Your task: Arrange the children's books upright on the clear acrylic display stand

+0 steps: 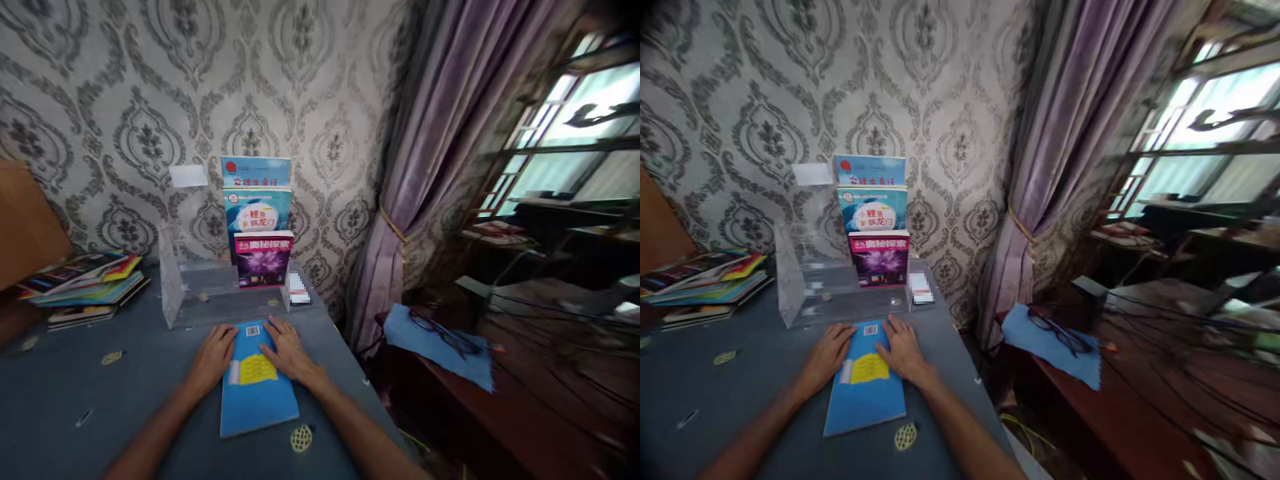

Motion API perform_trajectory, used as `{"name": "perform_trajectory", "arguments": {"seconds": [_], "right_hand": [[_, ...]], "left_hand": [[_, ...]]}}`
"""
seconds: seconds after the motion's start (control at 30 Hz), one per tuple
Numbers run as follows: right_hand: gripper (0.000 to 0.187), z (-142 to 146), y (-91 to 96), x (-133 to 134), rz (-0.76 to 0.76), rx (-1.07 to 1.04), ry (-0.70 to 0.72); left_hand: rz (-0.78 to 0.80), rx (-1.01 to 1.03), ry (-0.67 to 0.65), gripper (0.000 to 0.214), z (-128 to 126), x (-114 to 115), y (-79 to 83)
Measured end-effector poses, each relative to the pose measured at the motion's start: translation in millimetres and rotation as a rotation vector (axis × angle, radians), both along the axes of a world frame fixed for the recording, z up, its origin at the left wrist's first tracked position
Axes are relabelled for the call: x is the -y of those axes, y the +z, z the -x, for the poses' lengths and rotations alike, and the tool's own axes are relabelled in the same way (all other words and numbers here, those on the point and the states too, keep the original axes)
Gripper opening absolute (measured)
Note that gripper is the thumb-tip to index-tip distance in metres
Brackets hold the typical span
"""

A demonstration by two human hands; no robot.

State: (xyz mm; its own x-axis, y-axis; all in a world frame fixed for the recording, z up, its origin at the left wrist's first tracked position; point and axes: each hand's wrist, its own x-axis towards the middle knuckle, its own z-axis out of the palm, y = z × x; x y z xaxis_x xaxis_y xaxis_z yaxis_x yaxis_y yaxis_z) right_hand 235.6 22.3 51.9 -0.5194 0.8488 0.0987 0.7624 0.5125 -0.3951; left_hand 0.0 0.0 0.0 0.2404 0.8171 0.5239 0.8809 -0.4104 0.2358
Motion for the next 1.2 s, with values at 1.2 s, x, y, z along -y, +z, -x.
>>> {"name": "perform_trajectory", "arguments": {"seconds": [1.2], "right_hand": [[0.057,-1.5,3.1,1.0,-0.032,-0.025,0.003]], "left_hand": [[0.009,0.071,-0.005,0.037,-0.7,-5.0,-6.7]]}}
